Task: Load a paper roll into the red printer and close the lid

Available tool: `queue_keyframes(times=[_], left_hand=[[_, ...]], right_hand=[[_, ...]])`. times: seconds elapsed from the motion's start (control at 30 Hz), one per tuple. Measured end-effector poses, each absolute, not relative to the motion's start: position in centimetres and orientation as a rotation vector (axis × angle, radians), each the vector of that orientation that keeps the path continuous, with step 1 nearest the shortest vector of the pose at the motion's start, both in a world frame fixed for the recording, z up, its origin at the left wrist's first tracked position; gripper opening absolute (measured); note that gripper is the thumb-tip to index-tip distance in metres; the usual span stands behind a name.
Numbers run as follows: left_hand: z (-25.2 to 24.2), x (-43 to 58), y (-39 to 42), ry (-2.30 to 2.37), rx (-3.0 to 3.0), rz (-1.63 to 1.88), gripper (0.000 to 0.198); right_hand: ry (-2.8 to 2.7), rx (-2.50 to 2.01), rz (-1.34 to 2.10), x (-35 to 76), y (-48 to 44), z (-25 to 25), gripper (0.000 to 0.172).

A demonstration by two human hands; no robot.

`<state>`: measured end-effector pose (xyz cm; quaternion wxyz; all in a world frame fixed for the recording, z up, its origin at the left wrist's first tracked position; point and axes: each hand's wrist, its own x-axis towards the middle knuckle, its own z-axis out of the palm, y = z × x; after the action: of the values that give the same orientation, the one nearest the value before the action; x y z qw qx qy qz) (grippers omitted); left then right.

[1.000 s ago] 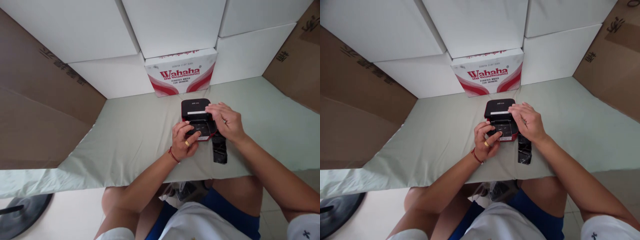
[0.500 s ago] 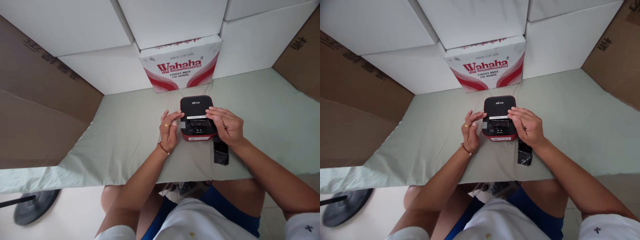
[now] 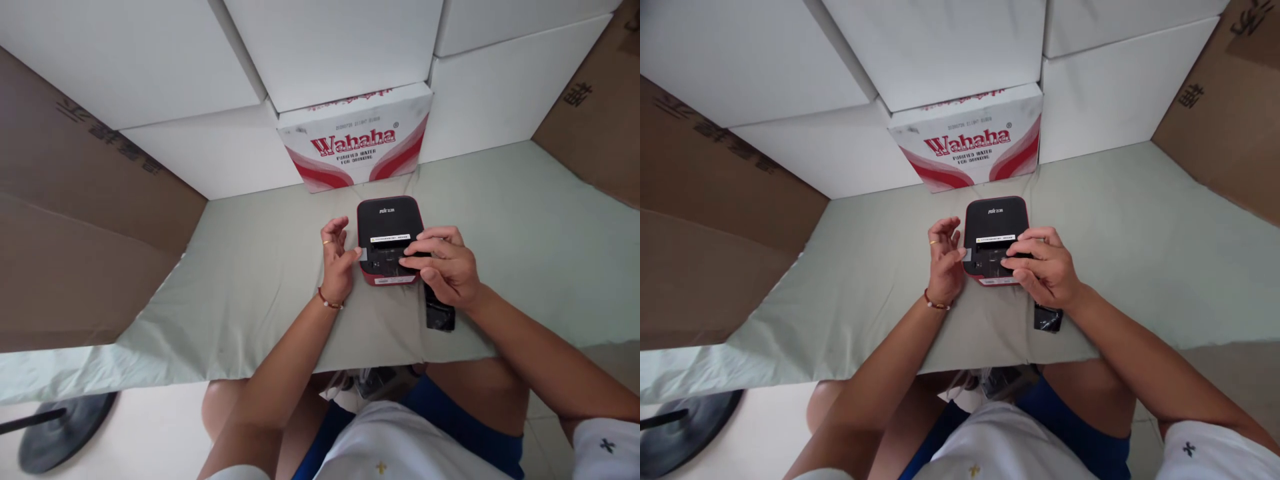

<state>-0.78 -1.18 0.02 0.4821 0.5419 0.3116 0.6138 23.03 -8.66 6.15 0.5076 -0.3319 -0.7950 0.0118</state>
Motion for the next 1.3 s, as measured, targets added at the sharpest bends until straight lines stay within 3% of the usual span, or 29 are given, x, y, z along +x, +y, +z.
queue_keyframes(times=[0.33,0.53,0.67,0.83,0.93,1.07,1.3], left_hand=[[0.1,-0.7,-1.0,0.619,1.154,1.227,0.096],[0.0,-0.4,-0.6,0.589,1.156,1.205,0.100],[-0.6,-0.4,-0.3,0.581,1.150,1.207,0.093],[-0.7,-0.3,-0.3,0.554,1.153,1.207,0.082],[-0.6,-0.2,-0.3,0.542,1.133,1.212,0.078],[-0.8,-0.1,-0.1,0.527,1.131,1.198,0.077],[-0.9,0.2,0.0,0.497,1.108,1.209,0.078]], right_hand=[[-1.932,-0.784,-0.104,23.1,-9.5,6.5,0.027],[-1.950,-0.724,-0.091,23.1,-9.3,6.5,0.022],[-1.945,-0.717,0.168,23.4,-8.9,7.9,0.031],[-1.890,-1.223,0.623,23.0,-6.3,12.0,0.034],[-2.185,-1.606,0.521,21.8,-3.4,14.0,0.027],[-2.572,-2.000,0.227,19.2,-0.3,14.9,0.033],[-2.589,-2.236,0.218,16.3,0.8,14.2,0.038]])
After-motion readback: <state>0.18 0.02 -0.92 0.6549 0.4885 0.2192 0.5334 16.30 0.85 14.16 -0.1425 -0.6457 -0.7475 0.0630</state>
